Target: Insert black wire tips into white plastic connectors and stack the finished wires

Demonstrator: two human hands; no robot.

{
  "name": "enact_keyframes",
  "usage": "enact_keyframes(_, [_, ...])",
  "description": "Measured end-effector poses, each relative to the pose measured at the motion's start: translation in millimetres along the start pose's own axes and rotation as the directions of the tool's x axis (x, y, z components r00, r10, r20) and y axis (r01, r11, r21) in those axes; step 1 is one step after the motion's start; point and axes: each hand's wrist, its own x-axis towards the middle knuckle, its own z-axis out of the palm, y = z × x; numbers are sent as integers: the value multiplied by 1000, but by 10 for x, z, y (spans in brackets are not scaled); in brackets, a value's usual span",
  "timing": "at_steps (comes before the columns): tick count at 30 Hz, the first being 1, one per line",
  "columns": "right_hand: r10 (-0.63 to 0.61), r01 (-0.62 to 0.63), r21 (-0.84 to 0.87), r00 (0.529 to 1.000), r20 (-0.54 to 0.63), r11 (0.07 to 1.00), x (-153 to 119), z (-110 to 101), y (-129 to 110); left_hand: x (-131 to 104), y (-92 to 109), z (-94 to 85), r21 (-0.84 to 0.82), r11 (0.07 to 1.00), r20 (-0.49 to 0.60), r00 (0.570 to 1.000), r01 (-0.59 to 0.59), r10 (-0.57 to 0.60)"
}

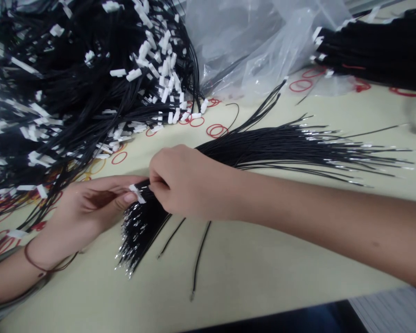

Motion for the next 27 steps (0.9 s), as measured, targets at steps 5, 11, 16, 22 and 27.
enact_keyframes(5, [-31, 31, -29, 1000, -5, 999, 0, 10, 1, 12, -30, -1, -4, 1000, 8, 1000, -25, 25])
enact_keyframes(11, [-44, 44, -20, 999, -14, 999, -20, 14, 22, 16, -36, 5, -12, 999, 0, 999, -37, 37])
enact_keyframes(16, [-19, 18, -30, 999, -32, 999, -6, 39, 10, 16, -23, 0, 4, 1000, -10, 1000, -28, 28])
enact_keyframes(22, [-9, 5, -73, 999, -47, 997, -10, 86, -1, 9, -7, 16, 28, 997, -48, 997, -65, 66])
enact_keyframes(27, [-14, 8, -79, 997, -72, 997, -17, 159, 7, 14, -17, 28, 121, 984, -65, 989, -127, 136])
